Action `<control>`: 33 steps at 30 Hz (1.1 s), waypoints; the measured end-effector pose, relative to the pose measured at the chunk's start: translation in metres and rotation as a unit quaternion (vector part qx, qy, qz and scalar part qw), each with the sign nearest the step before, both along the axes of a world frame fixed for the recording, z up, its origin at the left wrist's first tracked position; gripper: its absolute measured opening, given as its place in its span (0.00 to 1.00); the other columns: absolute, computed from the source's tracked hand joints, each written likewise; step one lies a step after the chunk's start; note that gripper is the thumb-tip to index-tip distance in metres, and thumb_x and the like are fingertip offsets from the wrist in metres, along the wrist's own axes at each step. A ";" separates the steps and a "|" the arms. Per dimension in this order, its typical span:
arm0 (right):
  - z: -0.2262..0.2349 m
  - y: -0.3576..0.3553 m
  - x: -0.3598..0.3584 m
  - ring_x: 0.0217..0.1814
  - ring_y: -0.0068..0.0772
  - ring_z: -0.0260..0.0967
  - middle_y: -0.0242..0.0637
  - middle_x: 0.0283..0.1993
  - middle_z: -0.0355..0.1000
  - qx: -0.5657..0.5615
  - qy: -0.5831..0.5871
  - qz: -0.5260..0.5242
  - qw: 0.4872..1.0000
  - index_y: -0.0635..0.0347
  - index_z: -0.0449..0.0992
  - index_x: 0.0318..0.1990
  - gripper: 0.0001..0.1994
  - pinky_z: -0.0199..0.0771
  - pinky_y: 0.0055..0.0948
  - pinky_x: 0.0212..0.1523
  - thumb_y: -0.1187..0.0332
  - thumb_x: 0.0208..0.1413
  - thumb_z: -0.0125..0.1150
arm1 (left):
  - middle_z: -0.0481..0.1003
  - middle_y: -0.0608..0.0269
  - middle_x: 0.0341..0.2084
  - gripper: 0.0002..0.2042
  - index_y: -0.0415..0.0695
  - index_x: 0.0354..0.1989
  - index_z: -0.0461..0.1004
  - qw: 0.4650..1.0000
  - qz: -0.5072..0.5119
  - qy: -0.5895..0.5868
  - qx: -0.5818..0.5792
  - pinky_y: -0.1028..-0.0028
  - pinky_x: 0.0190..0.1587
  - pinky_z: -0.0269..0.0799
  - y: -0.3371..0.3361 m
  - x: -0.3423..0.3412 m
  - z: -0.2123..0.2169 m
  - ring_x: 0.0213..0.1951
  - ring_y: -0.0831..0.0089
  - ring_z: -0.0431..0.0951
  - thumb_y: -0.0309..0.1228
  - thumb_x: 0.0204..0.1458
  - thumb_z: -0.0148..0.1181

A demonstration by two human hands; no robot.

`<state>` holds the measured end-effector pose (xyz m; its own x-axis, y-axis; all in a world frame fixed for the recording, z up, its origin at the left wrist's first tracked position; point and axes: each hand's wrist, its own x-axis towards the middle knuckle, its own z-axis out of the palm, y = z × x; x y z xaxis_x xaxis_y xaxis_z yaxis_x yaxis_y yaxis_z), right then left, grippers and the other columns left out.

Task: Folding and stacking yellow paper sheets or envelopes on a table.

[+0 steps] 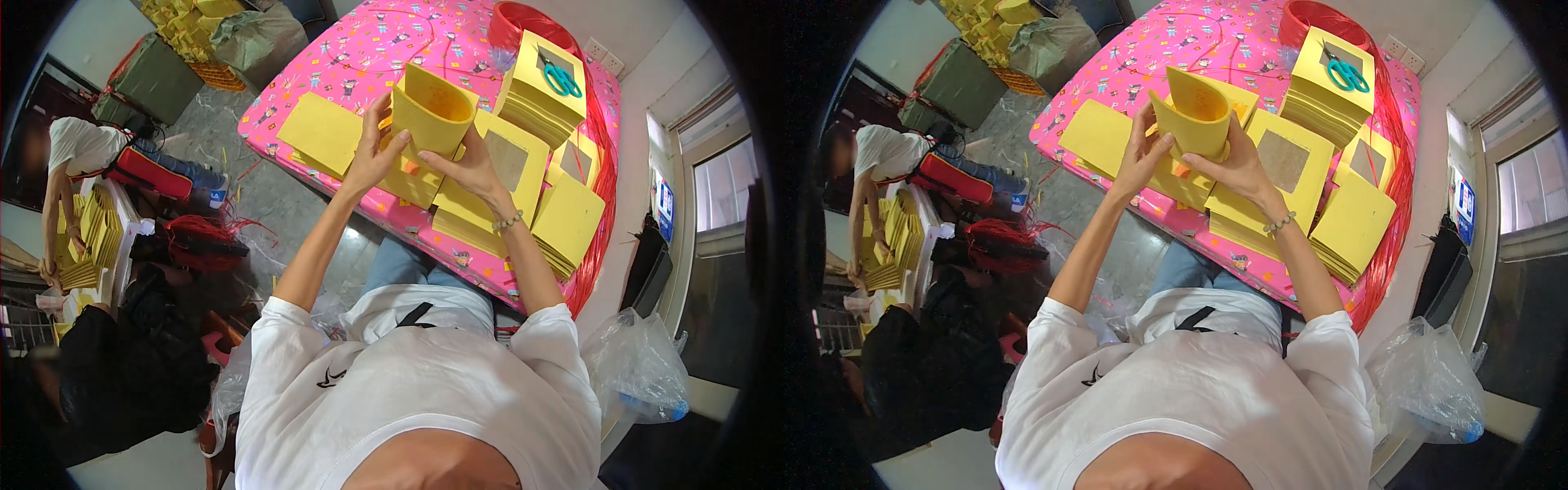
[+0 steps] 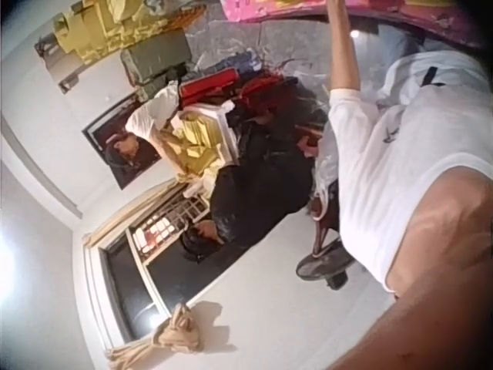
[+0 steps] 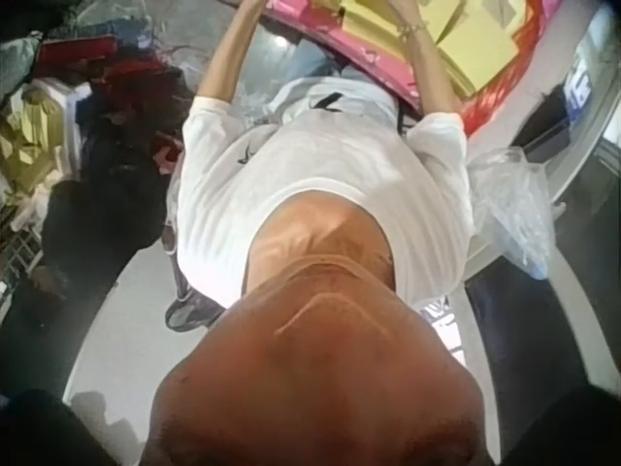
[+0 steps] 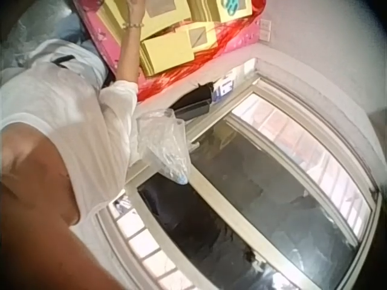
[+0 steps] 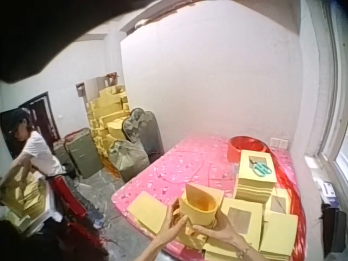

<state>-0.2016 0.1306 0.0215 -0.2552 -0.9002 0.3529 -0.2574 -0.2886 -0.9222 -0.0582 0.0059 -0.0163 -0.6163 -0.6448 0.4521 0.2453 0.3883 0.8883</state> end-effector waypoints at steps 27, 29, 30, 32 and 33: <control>0.002 0.000 -0.029 0.51 0.30 0.69 0.41 0.51 0.68 0.143 -0.346 0.053 0.926 0.69 0.62 0.56 0.29 0.72 0.29 0.51 0.64 0.50 0.66 | 0.67 0.79 0.31 0.19 0.46 0.55 0.66 0.933 -0.099 -0.091 0.335 0.84 0.32 0.64 -0.002 -0.007 0.050 0.30 0.89 0.65 0.41 0.59 0.51; -0.001 0.000 -0.030 0.52 0.30 0.69 0.42 0.52 0.67 0.140 -0.346 0.054 0.926 0.69 0.61 0.56 0.28 0.73 0.27 0.51 0.65 0.51 0.65 | 0.66 0.79 0.30 0.19 0.46 0.56 0.66 0.927 -0.105 -0.085 0.349 0.84 0.32 0.64 0.001 -0.007 0.055 0.30 0.90 0.64 0.39 0.59 0.52; 0.000 0.000 -0.030 0.52 0.30 0.69 0.42 0.52 0.67 0.141 -0.346 0.055 0.926 0.69 0.61 0.56 0.28 0.73 0.27 0.51 0.65 0.51 0.65 | 0.66 0.79 0.30 0.19 0.46 0.56 0.66 0.927 -0.104 -0.085 0.349 0.84 0.32 0.64 0.001 -0.007 0.054 0.30 0.90 0.64 0.39 0.59 0.52; 0.002 0.001 -0.028 0.52 0.31 0.69 0.42 0.52 0.67 0.149 -0.334 0.052 0.929 0.69 0.61 0.56 0.29 0.73 0.28 0.51 0.65 0.51 0.65 | 0.66 0.79 0.30 0.19 0.46 0.57 0.65 0.929 -0.088 -0.098 0.347 0.84 0.33 0.64 0.001 -0.006 0.052 0.30 0.90 0.64 0.39 0.59 0.52; 0.001 0.001 -0.028 0.52 0.31 0.69 0.42 0.52 0.67 0.149 -0.334 0.053 0.929 0.69 0.61 0.56 0.29 0.73 0.28 0.51 0.65 0.51 0.65 | 0.66 0.79 0.30 0.19 0.46 0.57 0.65 0.929 -0.088 -0.097 0.347 0.84 0.33 0.64 0.000 -0.005 0.050 0.30 0.90 0.64 0.39 0.59 0.52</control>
<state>-0.2294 0.1315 0.0229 -0.2325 -0.9649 -0.1223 0.4167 0.0148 -0.9089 -0.0635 0.0057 0.0340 -0.7662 -0.6208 -0.1663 0.0590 -0.3257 0.9436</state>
